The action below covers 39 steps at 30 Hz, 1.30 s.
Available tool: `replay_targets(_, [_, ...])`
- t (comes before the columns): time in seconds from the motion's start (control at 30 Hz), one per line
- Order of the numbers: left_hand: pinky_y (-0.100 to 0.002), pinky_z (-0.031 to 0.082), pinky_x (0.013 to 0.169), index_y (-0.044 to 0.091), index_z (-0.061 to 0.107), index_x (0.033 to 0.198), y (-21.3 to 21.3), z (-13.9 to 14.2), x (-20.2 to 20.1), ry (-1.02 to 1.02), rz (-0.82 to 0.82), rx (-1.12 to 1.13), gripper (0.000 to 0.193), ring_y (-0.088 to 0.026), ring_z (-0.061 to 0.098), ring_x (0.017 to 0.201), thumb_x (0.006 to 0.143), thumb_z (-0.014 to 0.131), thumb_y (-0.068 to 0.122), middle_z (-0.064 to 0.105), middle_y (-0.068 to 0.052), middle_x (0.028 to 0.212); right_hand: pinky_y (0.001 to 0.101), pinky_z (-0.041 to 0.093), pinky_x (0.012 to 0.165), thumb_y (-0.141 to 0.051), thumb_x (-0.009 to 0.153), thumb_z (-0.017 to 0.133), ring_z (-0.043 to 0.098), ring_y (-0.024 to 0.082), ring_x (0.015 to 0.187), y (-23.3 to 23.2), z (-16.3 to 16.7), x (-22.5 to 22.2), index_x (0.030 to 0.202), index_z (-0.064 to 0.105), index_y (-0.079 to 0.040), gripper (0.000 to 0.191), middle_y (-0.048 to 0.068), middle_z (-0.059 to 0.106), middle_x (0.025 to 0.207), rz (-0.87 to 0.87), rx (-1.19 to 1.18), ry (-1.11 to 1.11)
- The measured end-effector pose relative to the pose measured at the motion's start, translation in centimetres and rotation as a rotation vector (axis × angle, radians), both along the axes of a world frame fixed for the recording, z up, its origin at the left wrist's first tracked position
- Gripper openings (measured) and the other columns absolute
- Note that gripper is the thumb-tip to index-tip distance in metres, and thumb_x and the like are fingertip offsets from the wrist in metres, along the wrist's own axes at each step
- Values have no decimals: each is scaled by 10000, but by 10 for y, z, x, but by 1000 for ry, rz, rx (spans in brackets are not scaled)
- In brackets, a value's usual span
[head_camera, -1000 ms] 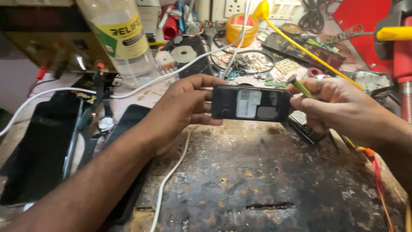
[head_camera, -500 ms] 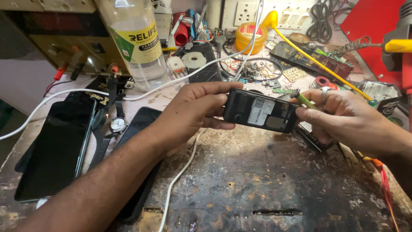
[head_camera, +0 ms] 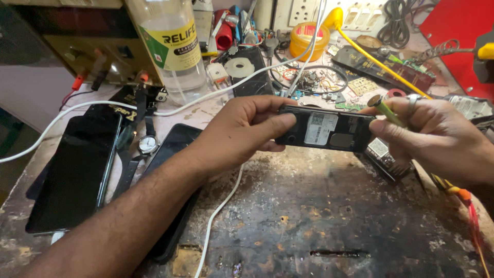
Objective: The person picks up a feature phone from a cluttered repair bench, presses its keys and checks its screen, then removes the back cover and battery. They unscrew the casing with a screwdriver, pry the housing apart, and use tweezers to lift out the internal board, holding the exposed circuit board at the end.
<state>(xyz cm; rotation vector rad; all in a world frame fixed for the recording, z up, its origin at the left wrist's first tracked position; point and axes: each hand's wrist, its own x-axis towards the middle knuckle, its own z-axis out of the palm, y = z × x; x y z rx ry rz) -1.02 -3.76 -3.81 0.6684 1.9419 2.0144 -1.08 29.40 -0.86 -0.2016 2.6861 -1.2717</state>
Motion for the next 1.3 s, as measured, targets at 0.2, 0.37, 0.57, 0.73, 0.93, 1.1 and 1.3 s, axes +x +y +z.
replay_targets(0.2, [-295,633,745,50,633,1218,3,-1,3,11,58,-94,317,-89,682,890,935,692,180,724,-35,1002,297,480,452,-216,1026,626,506,88,520,7,2,2,1291,702,-12,343,21,573,620,113,-39,44])
replay_targets(0.37, [-294,637,771,63,624,1193,1,2,3,12,71,-93,252,-95,689,913,962,639,162,708,-14,1042,229,400,474,-202,1059,606,466,55,572,13,14,1,1220,722,28,304,47,756,859,71,-117,163])
replay_targets(0.57, [-283,610,822,78,617,1191,1,6,5,54,64,-172,219,-85,674,928,982,597,140,704,-18,1043,236,412,530,-163,1032,663,508,70,652,12,17,3,1085,735,55,236,95,722,883,-4,-160,141])
replay_targets(0.73, [-284,598,811,102,609,1205,2,7,6,83,94,-219,222,-87,666,909,991,569,146,698,-32,1034,255,593,728,-205,939,725,741,91,842,7,27,11,1093,757,-4,255,56,813,949,589,-32,210])
replay_targets(0.93, [-305,592,721,101,592,1159,-8,11,-5,-29,413,-22,179,-104,664,879,1026,518,195,699,-28,1040,294,625,662,-369,738,872,734,112,762,-8,25,24,1029,872,-186,343,-13,793,877,505,596,-66])
replay_targets(1.1, [-318,590,695,116,587,1164,-9,8,-8,-32,495,101,164,-90,660,903,1028,538,192,693,8,1052,318,618,660,-404,816,841,756,133,733,-16,16,26,932,838,-142,287,-3,860,871,567,512,22])
replay_targets(1.3, [-319,588,688,110,588,1164,-8,5,-9,-25,454,128,169,-99,659,895,1023,538,187,697,-1,1046,366,578,706,-425,834,785,748,202,754,-20,20,28,1018,834,-183,308,30,797,837,593,700,81])
